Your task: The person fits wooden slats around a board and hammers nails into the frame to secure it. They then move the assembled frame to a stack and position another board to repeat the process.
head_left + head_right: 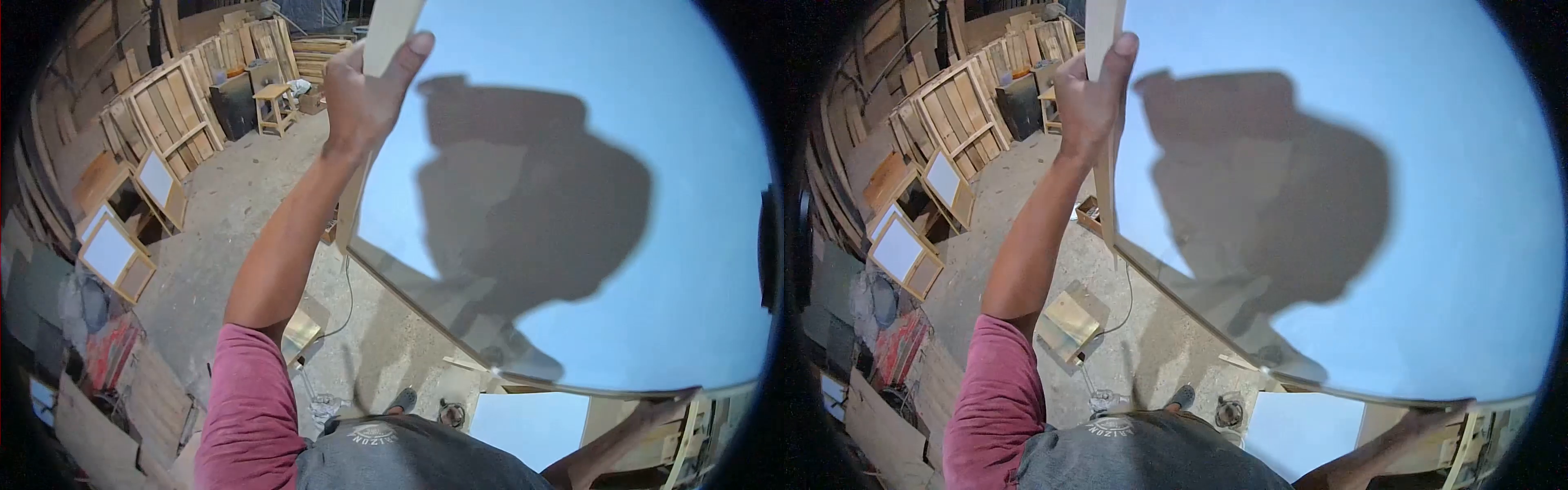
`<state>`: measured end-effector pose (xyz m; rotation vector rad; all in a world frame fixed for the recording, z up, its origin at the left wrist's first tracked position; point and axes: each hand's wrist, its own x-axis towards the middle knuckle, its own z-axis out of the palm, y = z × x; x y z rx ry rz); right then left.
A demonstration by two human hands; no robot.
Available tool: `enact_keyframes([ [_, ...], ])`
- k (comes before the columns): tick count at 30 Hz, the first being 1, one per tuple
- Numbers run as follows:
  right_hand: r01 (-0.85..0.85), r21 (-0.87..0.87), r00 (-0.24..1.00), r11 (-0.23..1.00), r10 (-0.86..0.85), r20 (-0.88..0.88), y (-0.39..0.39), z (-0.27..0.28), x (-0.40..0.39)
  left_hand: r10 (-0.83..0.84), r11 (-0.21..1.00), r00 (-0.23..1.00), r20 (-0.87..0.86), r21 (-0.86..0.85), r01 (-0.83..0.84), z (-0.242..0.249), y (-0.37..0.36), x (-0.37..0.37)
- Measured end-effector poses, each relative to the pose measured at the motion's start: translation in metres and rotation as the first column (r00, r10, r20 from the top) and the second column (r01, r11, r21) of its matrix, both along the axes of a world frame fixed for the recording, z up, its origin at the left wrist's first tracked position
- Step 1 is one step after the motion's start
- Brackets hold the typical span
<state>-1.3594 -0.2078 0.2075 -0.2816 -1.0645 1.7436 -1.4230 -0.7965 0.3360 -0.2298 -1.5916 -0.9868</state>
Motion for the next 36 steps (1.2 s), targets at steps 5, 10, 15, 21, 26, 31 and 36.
enact_keyframes([
  [5, 0.076, 0.373, 0.957, 0.925, -0.173, 0.232, -0.02, -0.018, -0.152, 0.062, 0.988, 0.998, -0.004, 0.144, -0.061, -0.012, -0.033, -0.137],
  [10, 0.043, 0.398, 0.981, 0.916, -0.114, 0.158, -0.076, -0.023, -0.278, 0.028, 0.975, 1.0, 0.007, 0.219, -0.029, -0.056, -0.069, -0.251],
  [15, -0.099, 0.214, 0.97, 0.972, 0.047, 0.239, -0.161, -0.039, -0.387, 0.071, 0.977, 0.997, 0.016, 0.199, -0.073, -0.117, -0.135, -0.369],
  [21, -0.212, 0.151, 0.941, 0.966, 0.16, 0.297, -0.209, -0.09, -0.528, -0.018, 0.942, 0.985, 0.173, 0.332, -0.041, -0.151, -0.188, -0.479],
  [26, -0.099, 0.075, 0.952, 0.992, 0.073, 0.298, -0.215, -0.129, -0.623, -0.073, 0.921, 0.977, 0.201, 0.39, -0.011, -0.172, -0.212, -0.552],
  [31, -0.104, 0.071, 0.946, 0.992, 0.077, 0.315, -0.212, -0.157, -0.681, 0.055, 0.914, 0.971, 0.231, 0.381, -0.142, -0.205, -0.234, -0.61],
  [36, -0.017, 0.097, 0.83, 0.995, -0.04, 0.556, -0.202, -0.179, -0.721, 0.116, 0.901, 0.961, 0.251, 0.38, -0.208, -0.223, -0.241, -0.639],
])
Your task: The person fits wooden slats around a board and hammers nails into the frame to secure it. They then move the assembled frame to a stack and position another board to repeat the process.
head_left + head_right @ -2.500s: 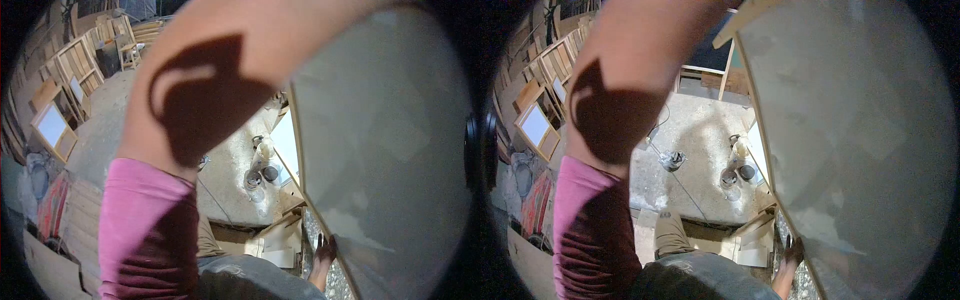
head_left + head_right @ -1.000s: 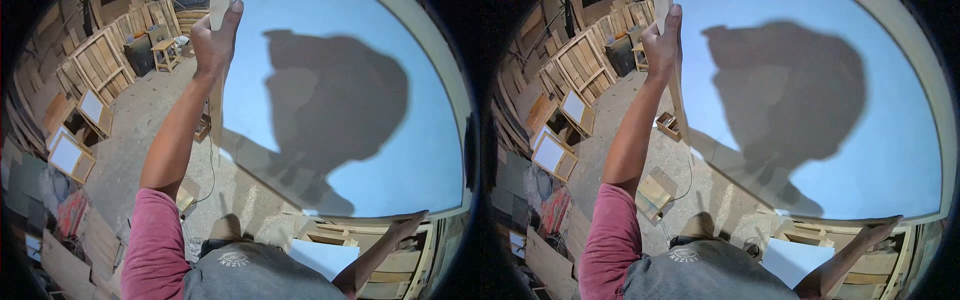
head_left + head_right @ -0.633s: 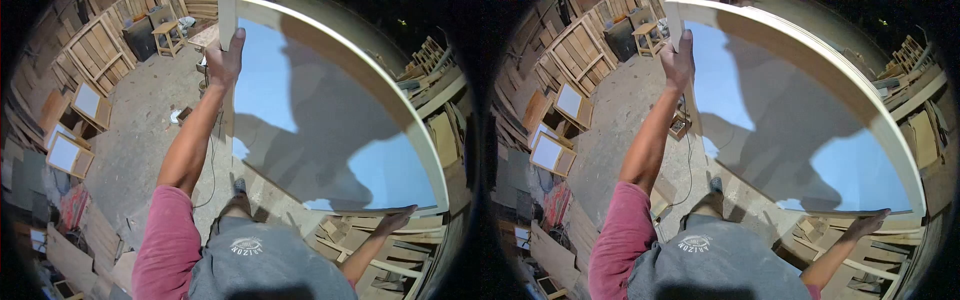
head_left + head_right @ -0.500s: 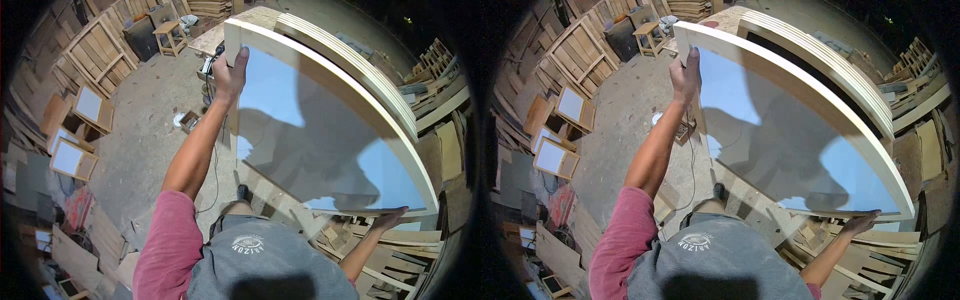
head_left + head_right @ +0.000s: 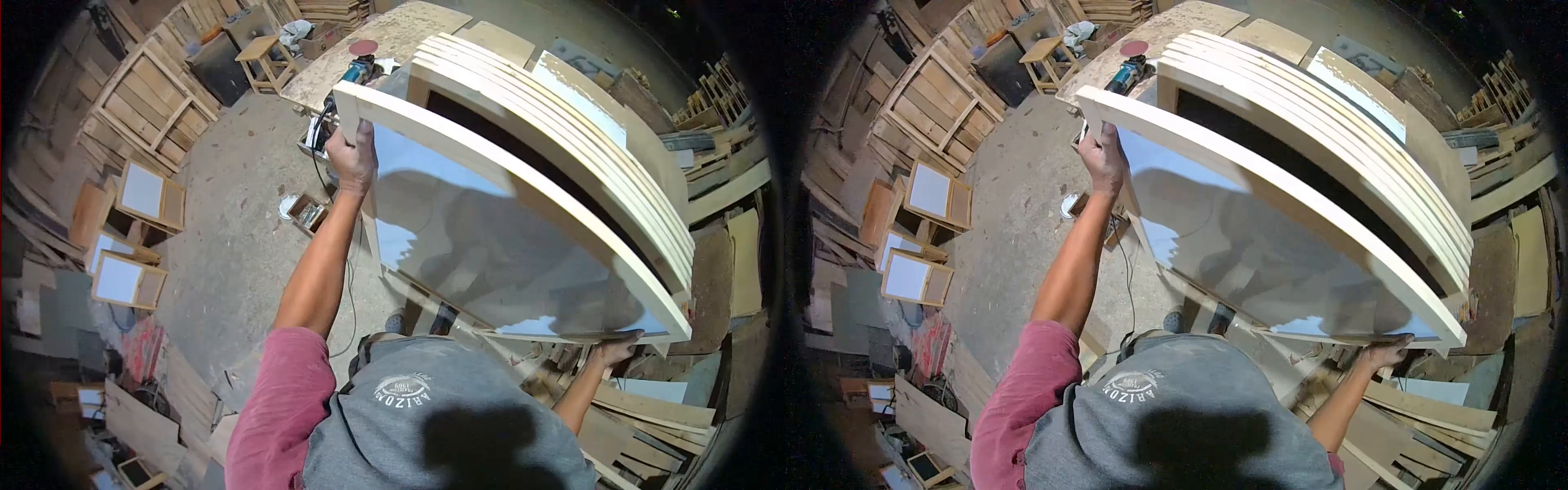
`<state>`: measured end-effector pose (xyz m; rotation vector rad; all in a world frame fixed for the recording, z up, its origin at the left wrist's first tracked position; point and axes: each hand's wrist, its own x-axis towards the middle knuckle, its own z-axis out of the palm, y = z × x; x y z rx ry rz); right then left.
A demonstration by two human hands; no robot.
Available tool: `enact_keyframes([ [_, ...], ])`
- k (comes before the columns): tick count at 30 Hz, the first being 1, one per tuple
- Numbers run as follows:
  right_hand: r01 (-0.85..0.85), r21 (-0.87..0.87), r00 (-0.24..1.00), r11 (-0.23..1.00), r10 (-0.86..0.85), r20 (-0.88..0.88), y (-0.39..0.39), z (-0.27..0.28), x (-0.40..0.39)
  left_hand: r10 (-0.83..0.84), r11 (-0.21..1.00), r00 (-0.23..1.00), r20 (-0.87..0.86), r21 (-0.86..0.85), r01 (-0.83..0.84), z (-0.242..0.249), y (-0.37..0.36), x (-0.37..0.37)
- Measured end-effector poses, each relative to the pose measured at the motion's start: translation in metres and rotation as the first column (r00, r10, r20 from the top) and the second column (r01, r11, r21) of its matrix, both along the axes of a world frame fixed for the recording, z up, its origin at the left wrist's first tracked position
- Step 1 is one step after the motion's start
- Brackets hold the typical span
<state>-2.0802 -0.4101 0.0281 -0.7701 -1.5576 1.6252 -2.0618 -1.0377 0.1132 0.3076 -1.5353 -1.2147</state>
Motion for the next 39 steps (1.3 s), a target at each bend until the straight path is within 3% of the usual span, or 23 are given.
enact_keyframes([
  [2, 0.065, 0.003, 0.998, 0.998, -0.065, 0.016, -0.013, -0.001, -0.005, 0.071, 0.993, 0.997, 0.036, -0.098, -0.068, -0.005, 0.002, -0.008],
  [4, -0.05, 0.012, 0.983, 0.999, 0.052, -0.176, -0.001, -0.024, -0.008, 0.075, 0.99, 0.997, 0.014, -0.124, -0.073, -0.005, 0.007, -0.014],
  [5, 0.004, 0.031, 0.97, 0.999, 0.004, -0.242, -0.002, -0.031, -0.015, 0.052, 0.995, 0.997, 0.05, -0.093, -0.047, -0.016, 0.002, -0.021],
  [8, 0.038, 0.153, 0.968, 0.987, 0.002, -0.252, 0.0, -0.034, -0.018, 0.01, 0.999, 0.998, 0.065, -0.046, -0.007, -0.024, 0.004, -0.038],
  [11, -0.038, 0.196, 0.98, 0.98, 0.075, -0.182, 0.014, -0.042, -0.015, 0.009, 0.999, 0.999, 0.031, -0.046, -0.007, -0.018, 0.017, -0.046],
  [15, 0.003, 0.196, 0.988, 0.981, 0.028, -0.155, 0.016, -0.049, -0.029, -0.039, 0.999, 0.999, 0.03, -0.012, 0.039, -0.033, 0.012, -0.064],
  [20, 0.047, 0.399, 0.985, 0.916, 0.025, -0.173, -0.002, -0.013, -0.03, 0.002, 0.997, 0.998, 0.063, -0.077, 0.003, -0.027, 0.017, -0.068],
  [22, 0.081, 0.644, 0.996, 0.761, -0.031, -0.088, 0.0, 0.003, -0.026, 0.01, 0.989, 1.0, -0.027, -0.147, -0.013, -0.004, 0.034, -0.065],
  [23, 0.142, 0.666, 0.978, 0.733, 0.0, -0.209, 0.011, 0.004, -0.031, 0.052, 0.994, 0.995, -0.085, -0.096, -0.061, -0.001, 0.037, -0.067],
  [24, 0.158, 0.658, 0.976, 0.736, -0.015, -0.218, 0.015, 0.011, -0.032, 0.1, 0.994, 0.985, -0.139, -0.039, -0.106, 0.0, 0.039, -0.066],
  [26, 0.245, 0.594, 0.96, 0.766, -0.107, -0.258, 0.022, 0.036, -0.026, 0.063, 0.996, 0.995, -0.072, -0.054, -0.067, -0.001, 0.033, -0.051],
  [28, 0.228, 0.57, 0.956, 0.789, -0.071, -0.285, 0.014, 0.061, -0.025, -0.015, 1.0, 1.0, -0.004, 0.027, 0.015, -0.008, 0.027, -0.047],
  [30, 0.198, 0.545, 0.949, 0.815, -0.02, -0.314, 0.003, 0.076, -0.027, -0.003, 0.998, 1.0, 0.03, -0.059, 0.005, -0.011, 0.027, -0.043],
  [32, 0.181, 0.556, 0.933, 0.811, 0.038, -0.358, -0.008, 0.086, -0.033, -0.035, 0.991, 0.981, 0.191, -0.117, 0.058, -0.018, 0.031, -0.046],
  [33, 0.285, 0.726, 0.926, 0.626, 0.016, -0.377, -0.015, 0.102, -0.036, -0.215, 0.976, 0.962, 0.168, 0.001, 0.218, -0.002, 0.05, -0.041],
  [34, 0.277, 0.675, 0.935, 0.684, -0.031, -0.352, -0.024, 0.113, -0.036, -0.222, 0.975, 0.961, 0.167, 0.047, 0.217, -0.015, 0.048, -0.046],
  [36, 0.35, 0.673, 0.89, 0.652, -0.007, -0.455, -0.037, 0.126, -0.043, -0.108, 0.994, 0.976, 0.19, 0.02, 0.106, -0.03, 0.047, -0.049],
  [37, 0.37, 0.723, 0.898, 0.583, -0.026, -0.439, -0.043, 0.138, -0.044, -0.173, 0.985, 0.962, 0.21, 0.062, 0.163, -0.029, 0.046, -0.047],
  [38, 0.363, 0.72, 0.896, 0.592, -0.008, -0.444, -0.052, 0.152, -0.044, -0.239, 0.97, 0.943, 0.229, 0.105, 0.221, -0.027, 0.046, -0.043],
  [39, 0.333, 0.789, 0.923, 0.517, -0.01, -0.384, -0.062, 0.166, -0.044, -0.208, 0.978, 0.934, 0.29, 0.077, 0.193, -0.026, 0.045, -0.04],
])
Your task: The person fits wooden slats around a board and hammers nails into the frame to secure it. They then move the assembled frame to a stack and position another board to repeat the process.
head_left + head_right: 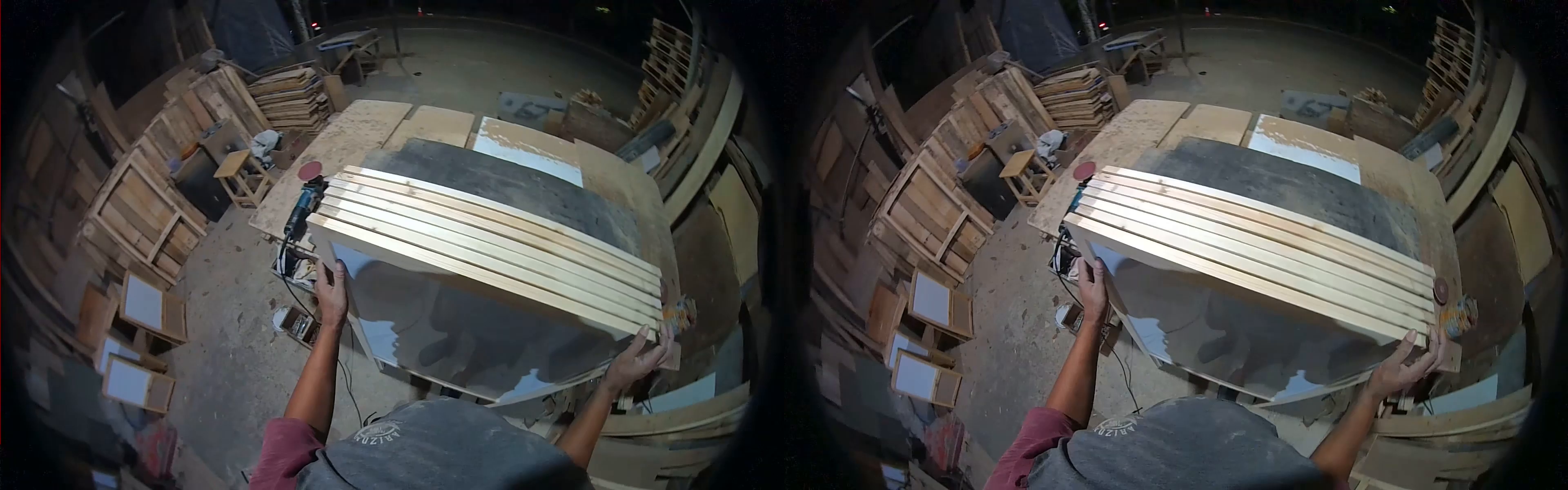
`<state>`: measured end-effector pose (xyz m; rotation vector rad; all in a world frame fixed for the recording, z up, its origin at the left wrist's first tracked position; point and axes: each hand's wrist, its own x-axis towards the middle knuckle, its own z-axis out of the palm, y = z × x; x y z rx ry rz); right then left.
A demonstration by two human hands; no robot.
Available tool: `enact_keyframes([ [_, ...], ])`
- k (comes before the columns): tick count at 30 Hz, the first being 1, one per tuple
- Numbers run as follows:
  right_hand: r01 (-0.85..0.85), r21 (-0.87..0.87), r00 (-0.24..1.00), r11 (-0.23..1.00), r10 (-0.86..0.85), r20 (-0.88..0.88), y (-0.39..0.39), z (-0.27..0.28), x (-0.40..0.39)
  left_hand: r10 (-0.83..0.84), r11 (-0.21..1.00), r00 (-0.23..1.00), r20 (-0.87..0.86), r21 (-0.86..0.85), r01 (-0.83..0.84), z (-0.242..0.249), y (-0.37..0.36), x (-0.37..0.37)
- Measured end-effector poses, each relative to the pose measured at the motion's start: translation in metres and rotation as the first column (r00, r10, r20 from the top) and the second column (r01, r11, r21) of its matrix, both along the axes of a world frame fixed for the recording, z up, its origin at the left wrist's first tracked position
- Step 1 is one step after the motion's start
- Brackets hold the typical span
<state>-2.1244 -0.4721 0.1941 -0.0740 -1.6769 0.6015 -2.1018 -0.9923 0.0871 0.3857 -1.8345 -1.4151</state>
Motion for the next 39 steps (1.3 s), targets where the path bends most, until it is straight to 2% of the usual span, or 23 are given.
enact_keyframes([
  [1, 0.038, 0.083, 0.997, 0.996, -0.044, 0.063, -0.007, 0.008, -0.004, 0.016, 1.0, 1.0, -0.008, -0.002, -0.016, -0.001, -0.001, 0.001],
  [3, -0.023, 0.043, 0.999, 0.999, 0.022, 0.024, -0.005, 0.003, -0.013, 0.006, 0.998, 0.999, 0.04, -0.056, -0.004, -0.009, -0.004, 0.002],
  [5, -0.045, 0.246, 0.974, 0.968, -0.011, 0.224, 0.003, 0.009, -0.014, 0.041, 0.997, 0.998, -0.043, -0.067, -0.044, -0.017, -0.001, 0.0],
  [7, -0.074, 0.203, 0.957, 0.976, 0.013, 0.29, -0.004, 0.024, -0.012, 0.082, 0.993, 0.997, -0.002, -0.09, -0.081, -0.023, 0.0, 0.002],
  [9, -0.197, 0.133, 0.796, 0.971, 0.08, 0.601, -0.014, 0.043, -0.005, 0.096, 0.99, 0.992, 0.082, -0.108, -0.086, -0.04, -0.007, 0.007],
  [11, -0.318, 0.123, 0.734, 0.94, 0.162, 0.659, -0.042, 0.061, -0.008, 0.118, 0.984, 0.987, 0.108, -0.147, -0.102, -0.054, -0.005, 0.008],
  [13, -0.514, 0.132, 0.645, 0.848, 0.28, 0.711, -0.083, 0.073, -0.004, 0.123, 0.989, 0.985, 0.12, -0.095, -0.112, -0.068, -0.006, 0.013],
  [15, -0.663, 0.234, 0.552, 0.711, 0.253, 0.794, -0.112, 0.087, -0.002, 0.072, 0.993, 0.942, 0.328, -0.114, -0.036, -0.088, -0.011, 0.026],
  [16, -0.679, 0.233, 0.546, 0.697, 0.266, 0.795, -0.126, 0.089, -0.003, 0.07, 0.991, 0.885, 0.46, -0.131, -0.01, -0.099, -0.014, 0.035],
  [17, -0.731, 0.33, 0.551, 0.598, 0.231, 0.802, -0.14, 0.09, -0.005, -0.055, 0.995, 0.89, 0.453, -0.045, 0.085, -0.111, -0.015, 0.046],
  [18, -0.767, 0.42, 0.564, 0.484, 0.198, 0.801, -0.153, 0.09, -0.007, 0.0, 0.993, 0.841, 0.54, -0.097, 0.063, -0.135, -0.017, 0.06],
  [19, -0.778, 0.421, 0.561, 0.466, 0.213, 0.8, -0.164, 0.09, -0.01, 0.057, 0.988, 0.783, 0.62, -0.148, 0.046, -0.17, -0.021, 0.074],
  [20, -0.807, 0.415, 0.538, 0.42, 0.234, 0.81, -0.175, 0.089, -0.013, 0.012, 0.985, 0.699, 0.715, -0.129, 0.115, -0.203, -0.027, 0.093],
  [23, -0.864, 0.387, 0.478, 0.322, 0.284, 0.831, -0.205, 0.092, -0.02, -0.106, 0.975, 0.379, 0.919, 0.022, 0.219, -0.253, -0.014, 0.175],
  [25, -0.894, 0.374, 0.439, 0.248, 0.31, 0.843, -0.219, 0.093, -0.025, -0.191, 0.978, 0.154, 0.969, 0.174, 0.116, -0.252, 0.009, 0.23],
  [27, -0.912, 0.34, 0.399, 0.228, 0.307, 0.864, -0.231, 0.096, -0.028, -0.143, 0.989, 0.112, 0.983, 0.138, 0.058, -0.294, 0.018, 0.302],
  [29, -0.92, 0.351, 0.389, 0.174, 0.317, 0.865, -0.245, 0.097, -0.028, -0.044, 0.992, 0.195, 0.98, 0.066, -0.104, -0.338, 0.03, 0.378],
  [30, -0.915, 0.364, 0.402, 0.177, 0.292, 0.868, -0.253, 0.095, -0.029, -0.054, 0.99, 0.192, 0.98, 0.078, -0.118, -0.336, 0.03, 0.399],
  [32, -0.909, 0.375, 0.413, 0.179, 0.285, 0.865, -0.27, 0.091, -0.026, -0.165, 0.923, 0.161, 0.973, 0.21, -0.322, -0.328, 0.049, 0.44],
  [33, -0.901, 0.387, 0.431, 0.198, 0.291, 0.854, -0.282, 0.091, -0.024, -0.168, 0.908, 0.176, 0.97, 0.222, -0.354, -0.329, 0.055, 0.451],
  [35, -0.903, 0.393, 0.429, 0.172, 0.344, 0.835, -0.306, 0.09, -0.019, -0.261, 0.778, 0.18, 0.948, 0.317, -0.542, -0.315, 0.059, 0.464],
  [37, -0.888, 0.398, 0.457, 0.229, 0.357, 0.815, -0.331, 0.086, -0.016, -0.238, 0.777, 0.21, 0.948, 0.316, -0.544, -0.326, 0.057, 0.48],
  [39, -0.865, 0.395, 0.491, 0.308, 0.361, 0.793, -0.356, 0.081, -0.005, -0.133, 0.866, 0.262, 0.956, 0.24, -0.438, -0.317, 0.043, 0.481],
])
